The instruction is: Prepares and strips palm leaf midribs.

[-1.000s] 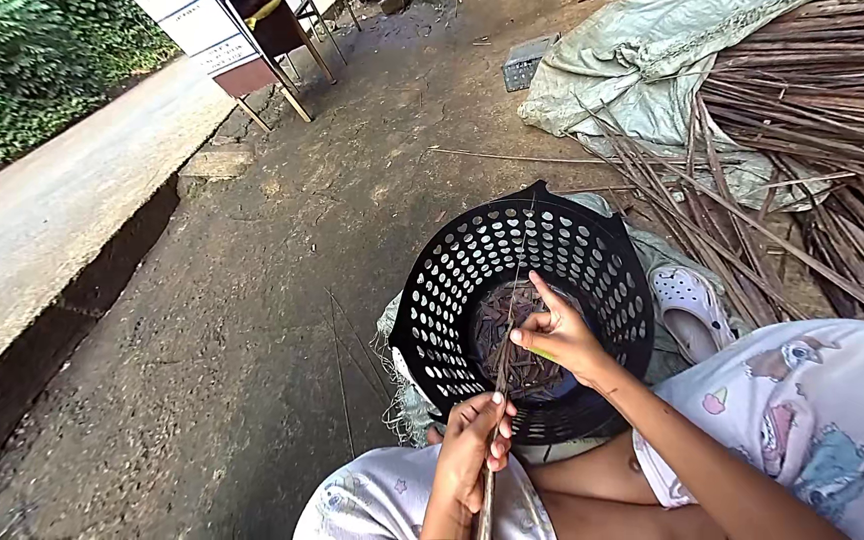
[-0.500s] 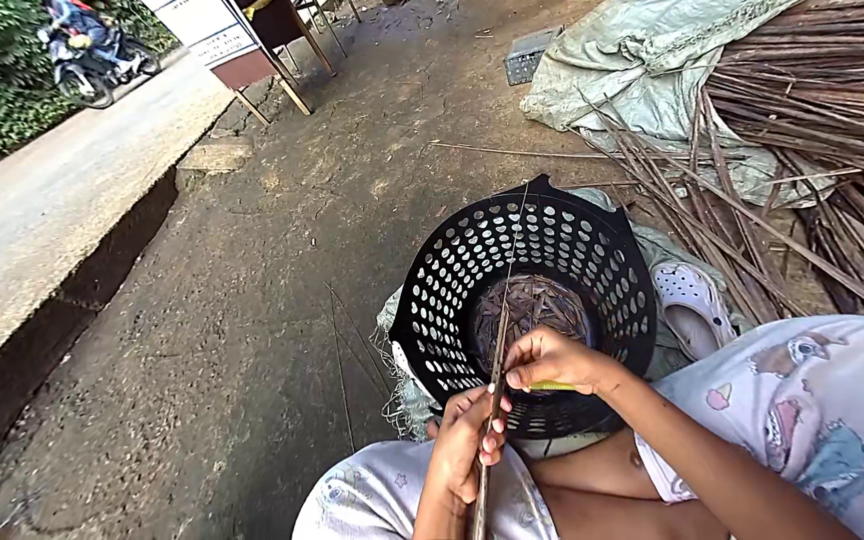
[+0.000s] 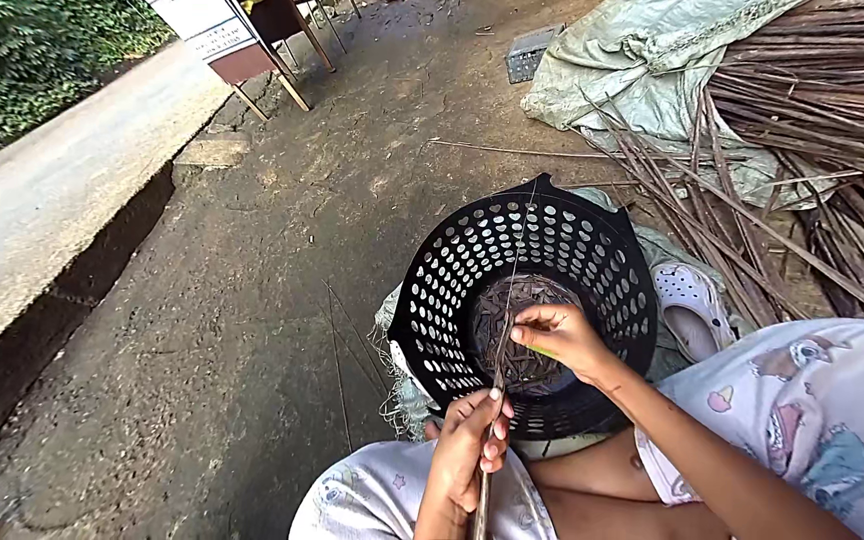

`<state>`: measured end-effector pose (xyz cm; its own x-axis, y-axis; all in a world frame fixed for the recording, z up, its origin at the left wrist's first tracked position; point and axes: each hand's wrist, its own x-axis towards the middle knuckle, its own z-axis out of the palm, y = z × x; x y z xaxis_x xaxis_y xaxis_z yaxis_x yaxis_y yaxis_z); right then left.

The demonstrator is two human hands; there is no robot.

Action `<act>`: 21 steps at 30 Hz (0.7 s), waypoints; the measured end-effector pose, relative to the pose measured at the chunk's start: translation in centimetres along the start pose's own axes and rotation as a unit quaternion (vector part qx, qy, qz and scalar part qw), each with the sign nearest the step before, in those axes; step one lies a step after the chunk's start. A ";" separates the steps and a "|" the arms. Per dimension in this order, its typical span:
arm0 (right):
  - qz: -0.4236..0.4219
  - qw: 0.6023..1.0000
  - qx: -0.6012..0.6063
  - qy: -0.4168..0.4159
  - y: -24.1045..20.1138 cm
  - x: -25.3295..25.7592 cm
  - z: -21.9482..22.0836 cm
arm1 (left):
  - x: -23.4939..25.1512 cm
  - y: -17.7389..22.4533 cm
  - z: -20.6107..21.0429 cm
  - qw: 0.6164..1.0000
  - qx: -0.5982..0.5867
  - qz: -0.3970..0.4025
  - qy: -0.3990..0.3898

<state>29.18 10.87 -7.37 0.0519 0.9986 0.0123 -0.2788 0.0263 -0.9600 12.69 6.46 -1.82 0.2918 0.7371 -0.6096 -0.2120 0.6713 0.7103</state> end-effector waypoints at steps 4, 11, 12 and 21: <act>0.045 0.995 -0.010 0.085 -0.7 1.1 -1.3 | 0.0 -0.2 -0.1 1.000 -0.007 -0.009 -0.009; 0.178 0.966 0.052 -0.179 -0.8 -1.3 -0.8 | 0.5 -0.2 -0.1 0.999 -0.014 -0.019 -0.025; 0.181 0.964 0.049 -0.187 -0.8 -1.2 -0.7 | 0.5 -0.2 -0.2 0.999 -0.017 -0.018 -0.027; 0.087 0.995 0.012 -0.035 -0.9 -0.3 0.0 | 0.3 -0.2 -0.1 0.999 -0.025 -0.015 -0.025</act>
<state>29.41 10.53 -6.53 -0.0667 0.9888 -0.1336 -0.3012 -0.1476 -0.9421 12.69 6.57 -2.23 0.3449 0.7128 -0.6107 -0.2478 0.6967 0.6732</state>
